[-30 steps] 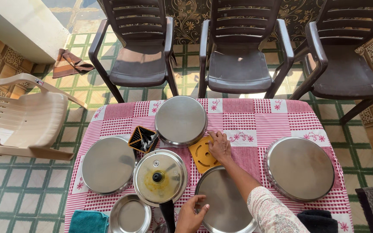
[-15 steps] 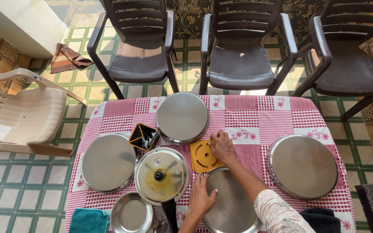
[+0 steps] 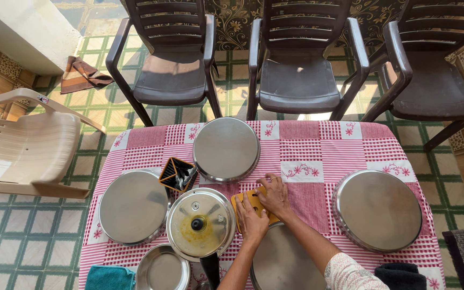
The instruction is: The person walks from a kitchen area to a dining table and arranges stainless steel plates, bowls, cups, and a pressure cooker on the table. The person places items one by one, including a yellow trivet, and positions the cookware and tableware in a neat layout.
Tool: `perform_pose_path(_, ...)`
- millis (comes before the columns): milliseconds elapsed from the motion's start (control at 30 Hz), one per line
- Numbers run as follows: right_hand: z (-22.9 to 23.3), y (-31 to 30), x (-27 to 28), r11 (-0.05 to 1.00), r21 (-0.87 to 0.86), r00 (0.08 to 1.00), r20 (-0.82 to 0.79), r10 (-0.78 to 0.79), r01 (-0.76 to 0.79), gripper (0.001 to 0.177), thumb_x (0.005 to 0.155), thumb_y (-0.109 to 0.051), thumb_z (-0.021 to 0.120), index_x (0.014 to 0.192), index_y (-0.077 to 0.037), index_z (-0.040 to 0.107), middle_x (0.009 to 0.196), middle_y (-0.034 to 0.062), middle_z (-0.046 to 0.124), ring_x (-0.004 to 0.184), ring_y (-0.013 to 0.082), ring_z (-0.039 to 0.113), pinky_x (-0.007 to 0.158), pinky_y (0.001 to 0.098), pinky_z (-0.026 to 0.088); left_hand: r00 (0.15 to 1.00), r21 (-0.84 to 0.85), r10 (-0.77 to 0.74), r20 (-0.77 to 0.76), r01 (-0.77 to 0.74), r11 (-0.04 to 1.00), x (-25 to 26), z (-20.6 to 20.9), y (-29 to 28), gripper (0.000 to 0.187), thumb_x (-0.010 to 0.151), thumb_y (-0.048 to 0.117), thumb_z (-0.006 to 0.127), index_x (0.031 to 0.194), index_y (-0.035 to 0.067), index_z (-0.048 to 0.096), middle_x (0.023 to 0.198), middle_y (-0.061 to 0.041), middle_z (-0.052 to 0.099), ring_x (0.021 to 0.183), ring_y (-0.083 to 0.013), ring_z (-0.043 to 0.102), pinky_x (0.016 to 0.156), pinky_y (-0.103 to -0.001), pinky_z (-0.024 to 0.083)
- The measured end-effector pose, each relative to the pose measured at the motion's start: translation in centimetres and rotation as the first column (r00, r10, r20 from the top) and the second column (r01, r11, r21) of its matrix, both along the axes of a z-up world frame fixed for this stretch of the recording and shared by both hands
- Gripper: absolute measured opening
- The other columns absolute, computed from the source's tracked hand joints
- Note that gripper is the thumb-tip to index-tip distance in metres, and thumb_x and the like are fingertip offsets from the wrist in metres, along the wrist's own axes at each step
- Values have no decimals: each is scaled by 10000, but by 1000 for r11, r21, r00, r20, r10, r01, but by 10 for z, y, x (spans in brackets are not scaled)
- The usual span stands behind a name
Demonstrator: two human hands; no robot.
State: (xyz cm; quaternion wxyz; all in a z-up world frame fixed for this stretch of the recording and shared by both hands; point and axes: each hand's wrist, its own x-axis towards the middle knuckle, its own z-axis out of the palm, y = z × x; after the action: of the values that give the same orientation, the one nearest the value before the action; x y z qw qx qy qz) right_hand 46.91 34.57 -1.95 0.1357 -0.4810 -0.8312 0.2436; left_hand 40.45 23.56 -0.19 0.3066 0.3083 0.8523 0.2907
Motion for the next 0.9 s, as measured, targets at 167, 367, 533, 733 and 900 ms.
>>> perform_pose_path(167,15,54,-28,981,-141,978,-142,-155,135,495,884,-336,710,1320,-125,605,1238,163,605,1177,338,588,987,473,495,933,122,355,66,-360,925,-19,-19,38,1059,786,184,764,1602,97,95,1667,-255,78,1555,-406,112,1250,-471,169)
perform_pose_path(367,14,113,-68,992,-66,992,-56,-114,110,506,851,-357,752,1293,-153,614,1296,148,575,1242,324,554,1011,488,477,861,71,506,45,-508,858,-35,-22,64,1161,794,207,784,1629,170,-21,1671,-264,20,1566,-404,39,1265,-494,98)
perform_pose_path(533,0,129,-87,983,-163,996,-9,-88,85,842,770,-497,818,1448,-164,446,1451,151,489,1343,341,475,1069,488,431,754,81,635,166,-653,753,-50,-30,75,1157,806,218,774,1640,201,-28,1705,-204,-28,1575,-381,-8,1262,-502,71)
perform_pose_path(733,-14,126,-84,987,-161,1000,7,-30,30,996,699,-531,865,1529,-267,382,1598,116,391,1474,312,379,1124,516,363,815,41,569,110,-575,817,-64,-40,86,1087,805,312,751,1641,159,73,1709,-180,78,1559,-374,172,1255,-479,208)
perform_pose_path(900,-20,124,-68,977,-195,996,17,-83,85,997,696,-496,863,1535,-300,362,1632,93,366,1481,297,367,1112,579,326,892,23,446,72,-448,894,-52,-27,80,1078,765,408,796,1617,135,194,1686,-231,83,1517,-399,264,1210,-466,317)
